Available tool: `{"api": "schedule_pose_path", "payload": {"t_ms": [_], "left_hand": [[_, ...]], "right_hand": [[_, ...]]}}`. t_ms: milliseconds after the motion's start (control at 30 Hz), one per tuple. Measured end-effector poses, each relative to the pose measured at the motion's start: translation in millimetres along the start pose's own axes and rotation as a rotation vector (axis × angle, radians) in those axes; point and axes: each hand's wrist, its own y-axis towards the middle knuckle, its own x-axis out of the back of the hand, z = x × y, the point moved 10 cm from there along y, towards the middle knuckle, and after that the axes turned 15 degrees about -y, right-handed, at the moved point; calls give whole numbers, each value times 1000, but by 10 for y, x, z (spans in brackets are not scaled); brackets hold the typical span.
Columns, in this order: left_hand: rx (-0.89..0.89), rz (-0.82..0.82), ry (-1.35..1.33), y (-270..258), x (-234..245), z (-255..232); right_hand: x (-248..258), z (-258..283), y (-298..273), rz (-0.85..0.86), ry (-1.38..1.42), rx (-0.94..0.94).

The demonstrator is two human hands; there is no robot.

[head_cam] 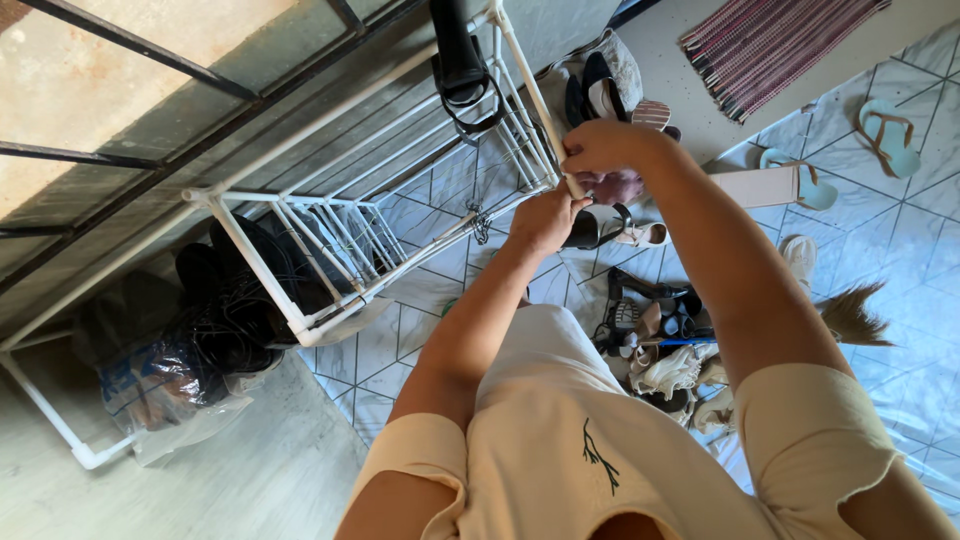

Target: The person wipes a pair of black sandals with a cloth, then places them on a white metal shoe rack. The person repeats this process with a second pair of black sandals, wiping them thoroughly before placing them on the rack.

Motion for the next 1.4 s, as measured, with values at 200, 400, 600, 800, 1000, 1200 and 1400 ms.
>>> {"api": "schedule_pose_path", "payload": {"t_ms": [200,400,600,800,1000,1200,1400], "left_hand": [[34,72,103,66,-6,142],[62,102,91,101,-23,216],[78,78,-18,79,-32,266],[76,49,-65,36,-49,249],[53,6,-116,-77,62,196],[7,-67,-279,-426,238,226],[159,14,-357,-626,108,411]], "right_hand": [[-54,-29,25,-72,66,-16],[-76,-27,23,-94,187,33],[-116,-108,-53,-133,340,44],[-223,-233,-9,-154,391,15],[-176,-429,-136,-218,321,-10],[-59,-519,-523,-381,580,43],[-551,-343,-527,-409,1416,-154]]}}
